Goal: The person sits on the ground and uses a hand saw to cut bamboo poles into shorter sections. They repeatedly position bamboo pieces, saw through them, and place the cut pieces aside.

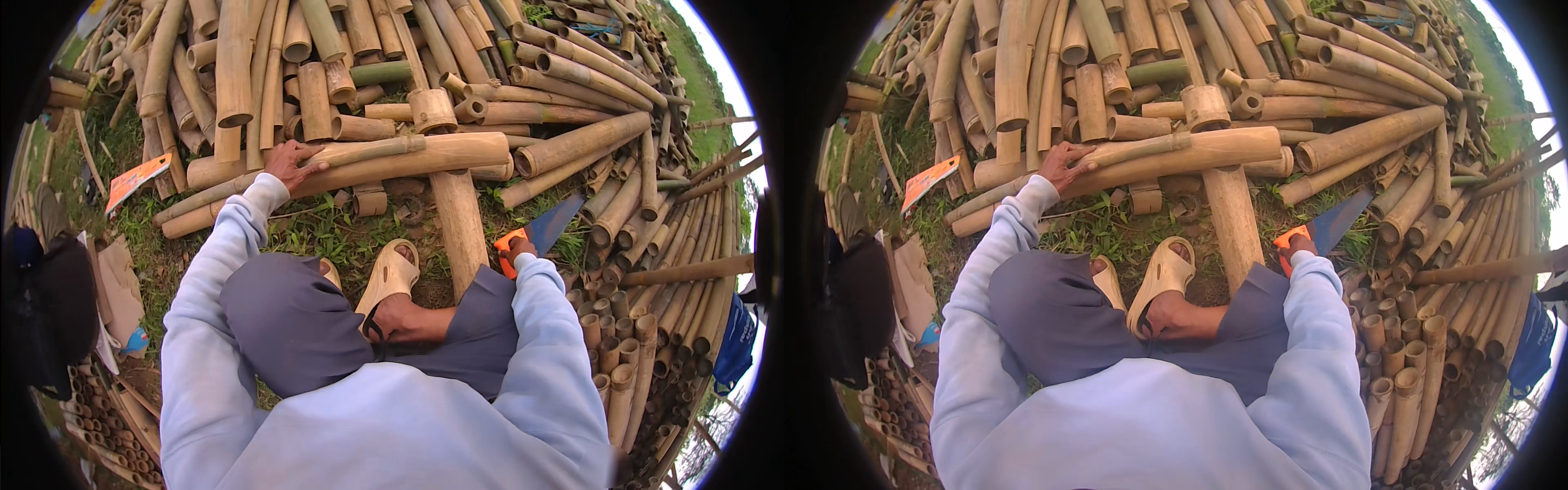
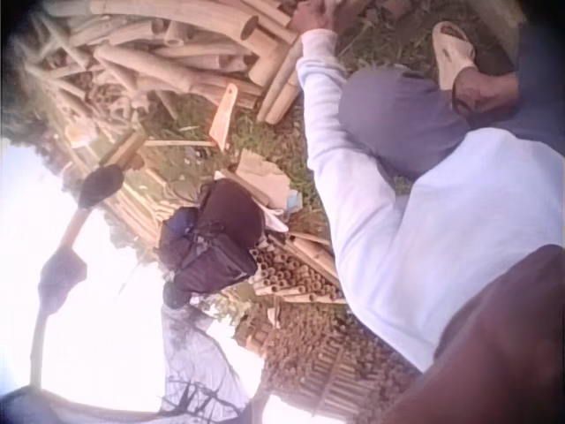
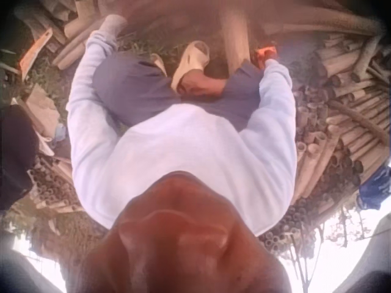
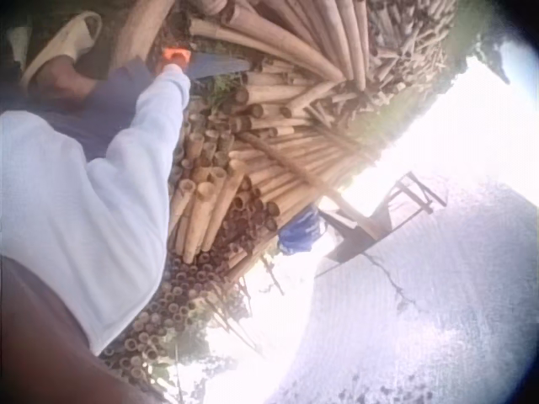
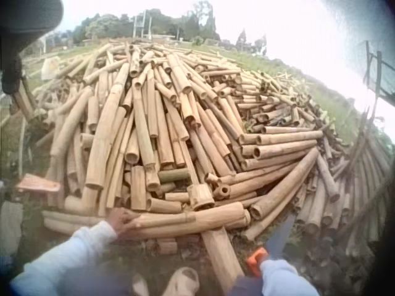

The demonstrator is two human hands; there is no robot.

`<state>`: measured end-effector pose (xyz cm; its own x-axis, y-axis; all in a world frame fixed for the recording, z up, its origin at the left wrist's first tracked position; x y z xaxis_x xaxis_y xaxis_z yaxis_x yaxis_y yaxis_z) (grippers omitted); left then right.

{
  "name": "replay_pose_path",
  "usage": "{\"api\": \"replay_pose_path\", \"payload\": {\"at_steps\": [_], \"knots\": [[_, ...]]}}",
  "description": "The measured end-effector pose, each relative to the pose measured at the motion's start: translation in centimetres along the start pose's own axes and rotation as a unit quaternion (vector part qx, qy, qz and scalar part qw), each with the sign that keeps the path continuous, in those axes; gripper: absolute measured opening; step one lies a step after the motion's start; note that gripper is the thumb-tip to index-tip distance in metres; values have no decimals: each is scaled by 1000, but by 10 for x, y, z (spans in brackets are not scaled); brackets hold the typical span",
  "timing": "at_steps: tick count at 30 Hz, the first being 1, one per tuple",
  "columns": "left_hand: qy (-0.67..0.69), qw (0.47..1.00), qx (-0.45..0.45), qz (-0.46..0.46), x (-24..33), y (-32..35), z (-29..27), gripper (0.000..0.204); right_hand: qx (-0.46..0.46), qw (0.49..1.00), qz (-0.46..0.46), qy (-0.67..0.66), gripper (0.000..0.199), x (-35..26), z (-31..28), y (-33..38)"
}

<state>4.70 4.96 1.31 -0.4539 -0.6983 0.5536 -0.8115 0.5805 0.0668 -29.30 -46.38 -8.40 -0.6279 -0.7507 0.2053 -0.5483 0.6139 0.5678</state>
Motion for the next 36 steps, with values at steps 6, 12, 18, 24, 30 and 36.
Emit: {"api": "replay_pose_path", "payload": {"at_steps": [6, 12, 18, 24, 30, 36], "knots": [[-111, 973, -174, 100, 52, -30, -6, 80, -39, 994, -9, 101, 68, 20, 30, -14], [-65, 984, -168, 3, 43, -11, -4, 99, 5, 996, 82, -35, 47, 42, -1, -15], [-101, 978, -172, 64, 55, -33, 9, 85, 343, 818, 104, -451, 28, 95, -63, 25], [-139, 984, -113, 20, 49, -15, -1, 82, 478, 567, 119, -661, 33, 56, -135, 167], [-118, 990, -75, 14, 31, -15, 10, 87, 531, 550, -90, -639, 10, 12, -154, 281], [-160, 983, -91, -8, 39, -17, 9, 87, 443, 542, -136, -701, 4, -28, -147, 310]]}}
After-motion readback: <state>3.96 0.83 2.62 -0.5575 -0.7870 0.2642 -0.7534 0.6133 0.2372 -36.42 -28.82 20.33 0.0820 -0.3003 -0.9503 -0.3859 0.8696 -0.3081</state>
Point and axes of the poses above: each hand's wrist, its own y-axis away from the middle knuckle, its own z-axis out of the palm, x = y × z, the point moved 5 cm from there along -y, towards the middle knuckle, and after that the axes turned 2 degrees about x, right-handed, at the moved point
